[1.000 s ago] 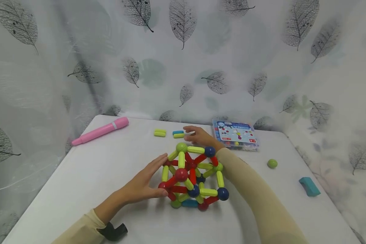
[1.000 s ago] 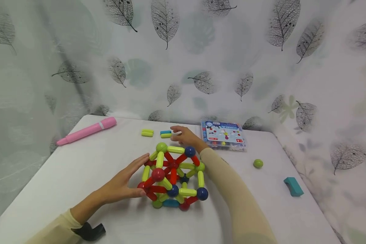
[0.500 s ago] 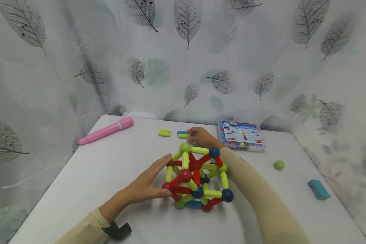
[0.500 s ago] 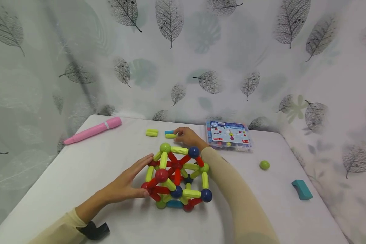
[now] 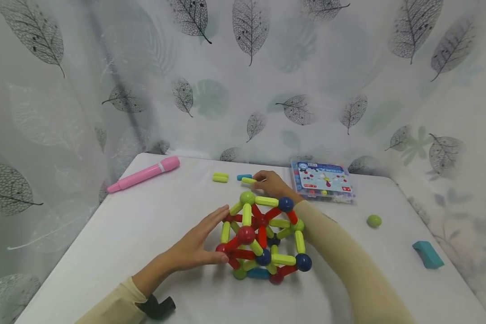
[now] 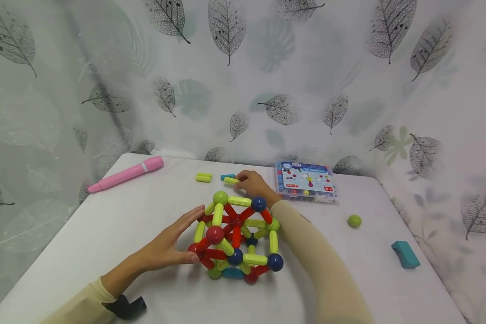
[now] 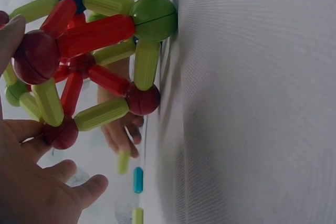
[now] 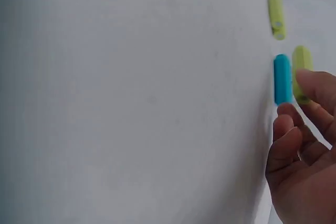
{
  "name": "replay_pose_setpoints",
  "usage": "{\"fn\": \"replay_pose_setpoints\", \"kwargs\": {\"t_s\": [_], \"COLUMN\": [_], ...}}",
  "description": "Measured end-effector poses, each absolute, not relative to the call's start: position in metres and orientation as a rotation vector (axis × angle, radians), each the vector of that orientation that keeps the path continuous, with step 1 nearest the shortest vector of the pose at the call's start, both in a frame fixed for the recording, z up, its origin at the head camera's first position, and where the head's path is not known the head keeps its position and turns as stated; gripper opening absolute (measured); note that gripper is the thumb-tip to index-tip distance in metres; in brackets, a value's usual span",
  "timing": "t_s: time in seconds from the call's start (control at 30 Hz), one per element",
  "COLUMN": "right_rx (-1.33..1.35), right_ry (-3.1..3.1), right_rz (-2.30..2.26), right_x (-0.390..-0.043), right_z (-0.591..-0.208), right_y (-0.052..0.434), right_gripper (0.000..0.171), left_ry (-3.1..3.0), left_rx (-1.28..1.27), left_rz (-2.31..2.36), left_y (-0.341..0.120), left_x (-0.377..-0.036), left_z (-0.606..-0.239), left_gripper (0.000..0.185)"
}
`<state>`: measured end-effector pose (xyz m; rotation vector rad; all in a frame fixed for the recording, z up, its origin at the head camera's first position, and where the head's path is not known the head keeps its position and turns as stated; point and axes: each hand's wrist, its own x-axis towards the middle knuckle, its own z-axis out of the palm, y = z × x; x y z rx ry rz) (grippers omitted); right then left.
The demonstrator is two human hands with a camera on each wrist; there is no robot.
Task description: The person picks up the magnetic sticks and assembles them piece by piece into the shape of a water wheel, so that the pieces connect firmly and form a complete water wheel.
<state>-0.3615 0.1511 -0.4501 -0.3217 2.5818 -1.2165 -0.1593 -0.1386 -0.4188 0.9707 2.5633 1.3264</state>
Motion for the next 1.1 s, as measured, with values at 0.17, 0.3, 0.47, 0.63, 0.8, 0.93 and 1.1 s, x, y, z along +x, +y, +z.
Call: {"fn": "replay_pose_setpoints", "kwargs": {"t_s": [0.17, 0.3, 0.47, 0.63, 0.8, 0.93, 1.1], "right_rx": [-0.081, 0.057, -0.012, -0.28, -0.402, -0.322, -0.221], "right_ry": [2.379, 2.091, 1.844, 1.876, 1.999, 2.097, 2.214], "right_rz": [-1.709, -2.147, -2.505, -2.49, -2.236, -2.023, -1.773], "right_x": [-0.335, -0.296, -0.239, -0.184, -0.148, -0.132, -0.121], "right_z": [-0.427, -0.398, -0.37, -0.359, -0.357, -0.356, -0.357], "right_y": [0.185, 0.215, 0.239, 0.234, 0.217, 0.201, 0.186], "right_gripper": [0.036, 0.038, 0.026, 0.023, 0.023, 0.029, 0.038], "left_ry": [2.56, 2.557, 2.566, 2.57, 2.568, 2.56, 2.559], "left_rx": [0.98, 0.994, 0.988, 0.985, 0.98, 0.989, 0.988], "left_rz": [1.322, 1.332, 1.327, 1.326, 1.327, 1.338, 1.343], "left_y": [-0.137, -0.139, -0.14, -0.14, -0.139, -0.138, -0.137], "left_x": [-0.16, -0.16, -0.161, -0.162, -0.162, -0.161, -0.161], "left_z": [-0.418, -0.417, -0.419, -0.42, -0.421, -0.421, -0.42], "left_gripper": [0.097, 0.097, 0.097, 0.097, 0.097, 0.097, 0.097]}}
